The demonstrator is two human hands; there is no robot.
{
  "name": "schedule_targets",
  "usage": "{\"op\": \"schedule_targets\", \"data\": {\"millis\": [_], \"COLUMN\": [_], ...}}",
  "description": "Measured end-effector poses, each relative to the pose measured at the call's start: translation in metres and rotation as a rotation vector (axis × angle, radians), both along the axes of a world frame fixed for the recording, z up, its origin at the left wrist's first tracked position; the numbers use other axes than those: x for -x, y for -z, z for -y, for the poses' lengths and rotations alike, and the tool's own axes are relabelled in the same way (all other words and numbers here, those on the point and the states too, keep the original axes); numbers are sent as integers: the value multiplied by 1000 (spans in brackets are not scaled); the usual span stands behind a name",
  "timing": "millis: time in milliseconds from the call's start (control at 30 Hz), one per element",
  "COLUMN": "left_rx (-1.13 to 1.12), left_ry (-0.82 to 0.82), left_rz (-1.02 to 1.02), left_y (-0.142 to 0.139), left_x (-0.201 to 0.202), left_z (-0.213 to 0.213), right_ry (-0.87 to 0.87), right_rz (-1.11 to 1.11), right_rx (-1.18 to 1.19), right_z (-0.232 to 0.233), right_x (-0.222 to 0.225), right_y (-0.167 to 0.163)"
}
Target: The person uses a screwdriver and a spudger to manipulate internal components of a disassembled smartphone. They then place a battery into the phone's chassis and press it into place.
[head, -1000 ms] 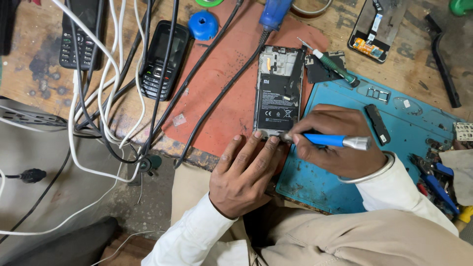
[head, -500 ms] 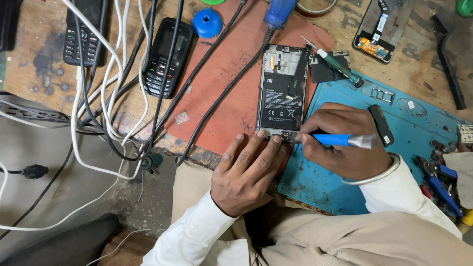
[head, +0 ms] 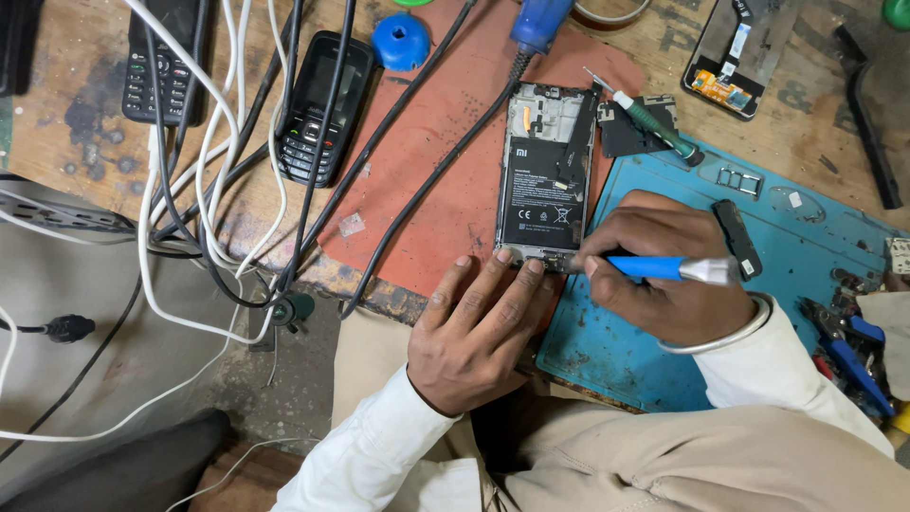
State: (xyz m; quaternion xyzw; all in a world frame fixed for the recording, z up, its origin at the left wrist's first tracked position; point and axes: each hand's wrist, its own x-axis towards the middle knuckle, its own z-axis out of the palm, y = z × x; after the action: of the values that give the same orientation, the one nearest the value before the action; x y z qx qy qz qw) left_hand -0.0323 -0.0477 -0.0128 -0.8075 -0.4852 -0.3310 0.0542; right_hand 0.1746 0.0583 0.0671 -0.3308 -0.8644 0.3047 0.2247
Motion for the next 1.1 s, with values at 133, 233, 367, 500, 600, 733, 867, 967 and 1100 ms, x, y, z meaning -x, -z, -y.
{"op": "schedule_targets", "data": {"millis": [133, 233, 367, 500, 600, 733, 867, 967, 1100], "left_rx": [1, 9, -1, 6, -5, -4, -2, -17, -2], "left_ry": [-10, -5, -7, -4, 6, 0, -3, -8, -2], "left_rz": [6, -16, -6, -14, -7, -1, 5, 14, 8], "left_y": [1, 2, 3, 2, 2, 2, 1, 1, 0], "left_x": [-1, -1, -1, 0, 0, 0, -1, -2, 0], "left_z": [0, 1, 1, 0, -1, 0, 0, -1, 0], "right_ry": [-11, -24, -10, 32, -53, -32, 28, 34, 18], "right_rz": [41, -16, 11, 24, -41, 23, 15, -8, -25], "right_rx": [27, -33, 43, 91, 29, 92, 93, 112, 83], "right_z": [-1, -2, -2, -1, -2, -3, -1, -2, -2], "right_x": [-1, -1, -4, -6, -3, -5, -5, -4, -3], "right_y": [0, 1, 4, 7, 10, 8, 9, 10, 10]}}
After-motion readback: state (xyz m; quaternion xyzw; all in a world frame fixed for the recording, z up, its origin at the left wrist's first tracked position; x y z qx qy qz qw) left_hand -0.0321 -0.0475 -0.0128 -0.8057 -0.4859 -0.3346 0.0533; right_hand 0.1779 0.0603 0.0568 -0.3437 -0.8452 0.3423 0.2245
